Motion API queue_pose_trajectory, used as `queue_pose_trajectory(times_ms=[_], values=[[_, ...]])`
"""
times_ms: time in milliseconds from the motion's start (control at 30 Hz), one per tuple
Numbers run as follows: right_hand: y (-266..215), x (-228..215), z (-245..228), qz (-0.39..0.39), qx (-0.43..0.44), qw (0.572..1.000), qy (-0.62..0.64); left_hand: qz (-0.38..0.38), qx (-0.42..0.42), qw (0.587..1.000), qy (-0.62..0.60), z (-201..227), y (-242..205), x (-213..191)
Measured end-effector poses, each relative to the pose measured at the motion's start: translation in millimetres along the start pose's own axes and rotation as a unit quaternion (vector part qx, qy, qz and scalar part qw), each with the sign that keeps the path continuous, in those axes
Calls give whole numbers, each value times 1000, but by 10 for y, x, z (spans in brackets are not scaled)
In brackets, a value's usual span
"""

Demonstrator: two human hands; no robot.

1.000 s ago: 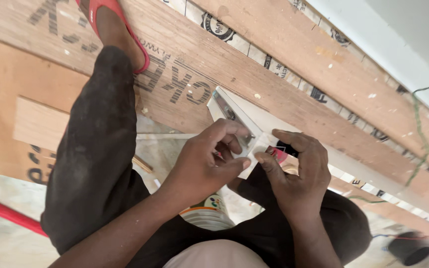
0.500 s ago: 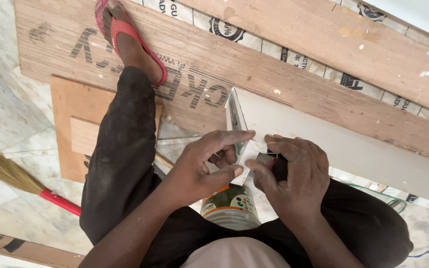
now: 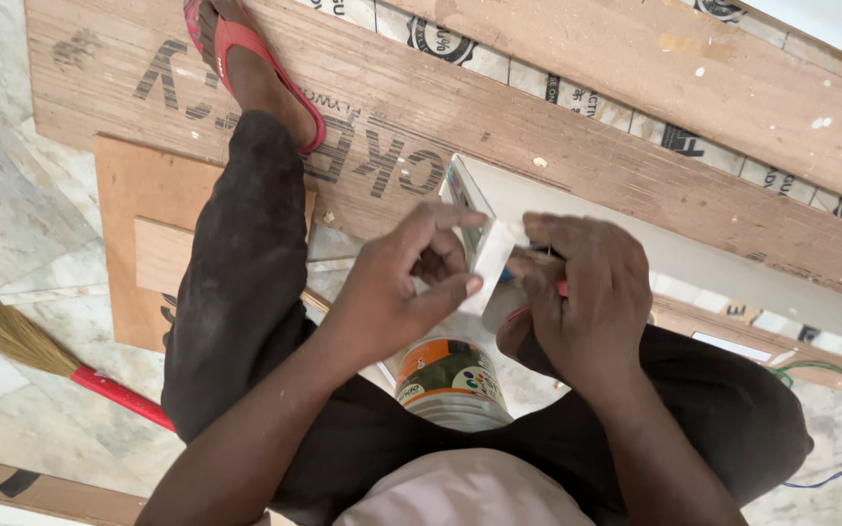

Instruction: The person is assembling a wooden furniture piece, likely a cabinet or drawer. They use a chisel to trim small white plastic strips and apply glue to attach them to the edges of the wooden structure.

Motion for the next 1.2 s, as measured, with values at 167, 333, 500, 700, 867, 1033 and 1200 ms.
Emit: queue_pose_trajectory(times_ms=[167, 333, 500, 700, 867, 1033, 1200], values=[[-13, 39, 3, 14, -29, 999, -28, 54, 71, 992, 86, 31, 7, 8], [-51, 55, 13, 25, -53, 998, -35, 115, 121, 958, 233, 79, -1, 112], [-189, -112, -45, 74, -51, 995, -44, 187, 181, 927, 271, 60, -49, 204], [-340, -271, -101, 116, -22, 992, 42, 197, 186, 924, 268, 41, -102, 185], [-363, -269, -53, 100, 65, 969, 217, 105, 132, 982, 81, 111, -147, 115], [-364, -125, 130, 84, 118, 949, 281, 137, 125, 975, 119, 120, -116, -17], [-366, 205, 262, 34, 185, 907, 376, 133, 134, 968, 164, 34, -5, 40]])
Point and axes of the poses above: each hand's wrist, its own y-axis towards the middle knuckle, its own x-axis out of the palm, z = x × y, the point moved 4 cm from there along y, towards the middle knuckle, and after that the axes turned 8 degrees about y, right-handed, at the moved point
